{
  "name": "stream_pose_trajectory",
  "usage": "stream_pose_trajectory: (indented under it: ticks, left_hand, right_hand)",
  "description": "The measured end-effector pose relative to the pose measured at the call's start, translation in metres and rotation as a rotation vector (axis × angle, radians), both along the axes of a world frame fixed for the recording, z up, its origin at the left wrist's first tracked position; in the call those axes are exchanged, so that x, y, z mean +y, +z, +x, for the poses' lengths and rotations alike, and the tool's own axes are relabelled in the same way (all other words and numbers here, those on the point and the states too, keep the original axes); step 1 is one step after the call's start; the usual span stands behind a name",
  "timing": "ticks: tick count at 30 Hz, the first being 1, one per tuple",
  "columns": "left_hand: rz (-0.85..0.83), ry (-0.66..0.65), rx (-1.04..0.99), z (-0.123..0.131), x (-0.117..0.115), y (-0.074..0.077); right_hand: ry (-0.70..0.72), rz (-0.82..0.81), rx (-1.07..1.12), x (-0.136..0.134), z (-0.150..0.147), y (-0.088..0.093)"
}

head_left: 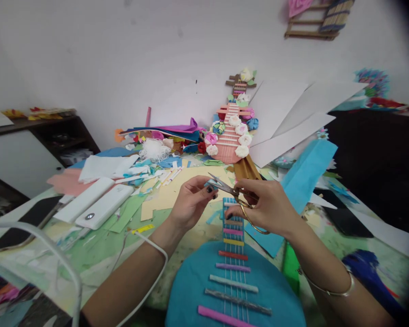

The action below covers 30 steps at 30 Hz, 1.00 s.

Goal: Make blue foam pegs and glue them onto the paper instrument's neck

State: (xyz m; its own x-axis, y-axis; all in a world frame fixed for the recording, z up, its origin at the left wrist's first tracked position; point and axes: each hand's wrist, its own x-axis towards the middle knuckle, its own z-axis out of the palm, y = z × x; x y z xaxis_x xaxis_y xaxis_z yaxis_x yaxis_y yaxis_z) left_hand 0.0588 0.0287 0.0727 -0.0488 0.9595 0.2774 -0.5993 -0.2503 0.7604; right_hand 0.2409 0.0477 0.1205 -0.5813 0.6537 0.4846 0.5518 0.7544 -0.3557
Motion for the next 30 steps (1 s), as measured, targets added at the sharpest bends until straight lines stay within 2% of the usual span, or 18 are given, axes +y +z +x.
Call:
stream_pose_trajectory:
  ticks: [24, 30]
  left_hand:
    - [-0.036, -0.023, -0.028, 0.0008, 0.0018, -0.0048]
    - [-0.037, 0.002, 0.009, -0.0018, 0.0048, -0.0052]
  right_hand:
    - [0.011, 0.097, 0.021, 0.0055, 0.0041, -0.0037]
    - [-0.096, 0.163, 0.060, 0.0080, 0.0046, -0.0039]
